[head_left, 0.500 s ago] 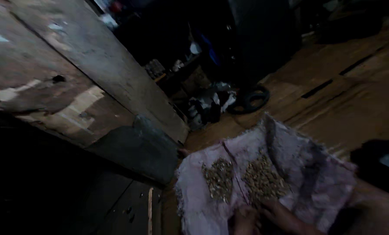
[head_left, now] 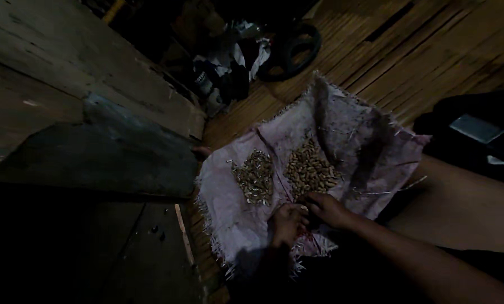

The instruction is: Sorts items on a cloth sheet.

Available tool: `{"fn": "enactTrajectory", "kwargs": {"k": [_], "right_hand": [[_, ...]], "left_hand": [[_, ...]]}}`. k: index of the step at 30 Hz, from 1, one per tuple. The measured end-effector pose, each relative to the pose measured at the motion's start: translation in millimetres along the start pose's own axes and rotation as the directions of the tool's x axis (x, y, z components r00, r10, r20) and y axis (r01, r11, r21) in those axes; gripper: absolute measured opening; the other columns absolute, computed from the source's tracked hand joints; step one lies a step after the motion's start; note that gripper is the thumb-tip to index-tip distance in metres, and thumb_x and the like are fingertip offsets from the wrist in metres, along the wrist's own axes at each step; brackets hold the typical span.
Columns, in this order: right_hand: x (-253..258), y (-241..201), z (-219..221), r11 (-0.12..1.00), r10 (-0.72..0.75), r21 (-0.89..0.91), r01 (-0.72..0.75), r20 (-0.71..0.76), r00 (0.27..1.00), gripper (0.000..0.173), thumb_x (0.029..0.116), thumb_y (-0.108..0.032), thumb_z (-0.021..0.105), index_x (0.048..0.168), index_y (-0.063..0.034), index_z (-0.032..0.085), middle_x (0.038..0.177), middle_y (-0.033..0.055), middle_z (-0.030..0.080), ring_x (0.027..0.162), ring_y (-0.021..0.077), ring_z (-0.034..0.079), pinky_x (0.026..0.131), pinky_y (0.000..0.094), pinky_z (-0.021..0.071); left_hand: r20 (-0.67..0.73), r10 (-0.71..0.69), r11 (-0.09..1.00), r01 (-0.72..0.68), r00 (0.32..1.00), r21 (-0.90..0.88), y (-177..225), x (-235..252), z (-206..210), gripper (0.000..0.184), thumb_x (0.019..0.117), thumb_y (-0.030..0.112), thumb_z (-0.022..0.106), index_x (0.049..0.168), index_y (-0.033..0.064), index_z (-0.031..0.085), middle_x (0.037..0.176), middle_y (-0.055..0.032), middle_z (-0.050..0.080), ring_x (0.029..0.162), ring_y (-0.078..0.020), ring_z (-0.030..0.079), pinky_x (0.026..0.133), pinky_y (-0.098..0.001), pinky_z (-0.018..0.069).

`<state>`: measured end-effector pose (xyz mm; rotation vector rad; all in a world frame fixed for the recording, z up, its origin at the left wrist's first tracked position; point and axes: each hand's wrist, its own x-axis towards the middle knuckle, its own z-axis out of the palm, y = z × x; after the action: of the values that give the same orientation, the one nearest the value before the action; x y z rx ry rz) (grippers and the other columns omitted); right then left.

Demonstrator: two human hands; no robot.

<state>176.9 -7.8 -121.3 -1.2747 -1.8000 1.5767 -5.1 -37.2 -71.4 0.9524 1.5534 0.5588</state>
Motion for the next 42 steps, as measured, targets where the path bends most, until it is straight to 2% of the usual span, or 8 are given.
{"fn": "enactTrajectory", "kwargs": {"k": [4,8,12,17,24,31,35,42], "right_hand": [[-1.4,1.5,0.8,0.994,-0.028,0.109,0.029,-0.015,1.0,0.03,0.1044,-0.022,0.049,0.127,-0.0118,0.066,0.113,0.0068,0.07,0.102,0.0164,0.067,0.093,0.0413,0.056],[-1.8,6.4,6.0,0.994,-0.092,0.055,0.093,-0.023,0.996,0.033,0.0992,-0.035,0.064,0.125,-0.0153,0.066,0.106,0.003,0.068,0.093,0.0136,0.066,0.087,0.0384,0.0575],[-1.8,7.9,9.3,0.993,-0.116,0.016,0.117,-0.058,0.992,0.027,0.1007,-0.035,0.061,0.114,-0.0142,0.071,0.102,0.003,0.07,0.091,0.0136,0.066,0.086,0.0387,0.0568],[-1.8,8.8,9.3,0.993,-0.073,0.091,0.078,-0.056,0.996,0.025,0.1026,-0.032,0.056,0.11,-0.0136,0.072,0.102,0.0024,0.07,0.092,0.0122,0.067,0.086,0.0378,0.0567],[0.2,8.3,7.2,0.992,-0.037,0.122,0.041,-0.031,0.999,0.031,0.1077,-0.027,0.048,0.121,-0.0094,0.07,0.11,0.0073,0.071,0.1,0.0155,0.068,0.093,0.0398,0.055],[0.2,3.0,5.4,0.979,-0.003,0.202,-0.002,0.029,1.0,0.031,0.1093,-0.025,0.047,0.133,-0.0158,0.066,0.112,0.0036,0.071,0.088,0.0106,0.069,0.084,0.0336,0.059],[0.1,3.6,6.6,0.961,0.017,0.275,-0.039,0.082,0.996,0.031,0.1087,-0.021,0.047,0.134,-0.0156,0.065,0.11,0.004,0.071,0.081,0.0106,0.069,0.076,0.0324,0.0602],[0.9,6.4,8.0,0.953,0.044,0.297,-0.066,0.082,0.996,0.031,0.1015,-0.035,0.064,0.124,-0.0149,0.069,0.099,0.0036,0.072,0.078,0.0121,0.069,0.074,0.0338,0.0605]], "left_hand": [[-0.037,0.009,1.0,-0.009,0.999,0.008,0.2,1.4,-3.2,0.023,0.1052,0.015,0.057,0.118,-0.0018,0.065,0.1,-0.0143,0.074,0.073,-0.0222,0.072,0.066,-0.0358,0.0621],[-0.091,-0.012,0.998,0.017,0.996,0.063,-0.2,2.1,-6.2,0.022,0.103,0.015,0.061,0.117,-0.0017,0.065,0.092,-0.0143,0.074,0.068,-0.0214,0.072,0.061,-0.0345,0.0619],[-0.086,0.0,0.992,0.011,0.996,0.126,1.2,0.4,-4.9,0.018,0.102,0.014,0.062,0.11,-0.0013,0.066,0.085,-0.0125,0.072,0.065,-0.0207,0.071,0.06,-0.0341,0.0615],[-0.061,0.01,0.985,0.0,0.998,0.172,2.6,0.5,-3.6,0.016,0.1011,0.012,0.062,0.109,-0.0004,0.067,0.085,-0.0124,0.073,0.065,-0.02,0.071,0.061,-0.0339,0.0619],[-0.066,-0.002,0.986,0.013,0.998,0.164,4.7,1.2,-4.6,0.015,0.1023,0.009,0.059,0.113,-0.0002,0.066,0.095,-0.0123,0.075,0.07,-0.0203,0.073,0.064,-0.0342,0.0626],[-0.074,0.019,0.988,-0.007,0.997,0.157,-0.6,2.2,-9.5,0.016,0.1032,0.011,0.059,0.112,-0.0007,0.066,0.092,-0.0127,0.076,0.068,-0.0208,0.073,0.063,-0.0341,0.0629],[-0.076,0.025,0.99,-0.014,0.997,0.138,-1.9,2.1,-10.4,0.016,0.103,0.01,0.059,0.113,-0.0006,0.066,0.092,-0.0135,0.075,0.068,-0.0212,0.072,0.062,-0.034,0.0622],[-0.077,0.048,0.975,-0.03,0.996,0.218,0.4,4.5,-9.2,0.019,0.1001,0.018,0.066,0.111,0.0024,0.066,0.086,-0.01,0.073,0.068,-0.0192,0.072,0.065,-0.0347,0.0629]]}}
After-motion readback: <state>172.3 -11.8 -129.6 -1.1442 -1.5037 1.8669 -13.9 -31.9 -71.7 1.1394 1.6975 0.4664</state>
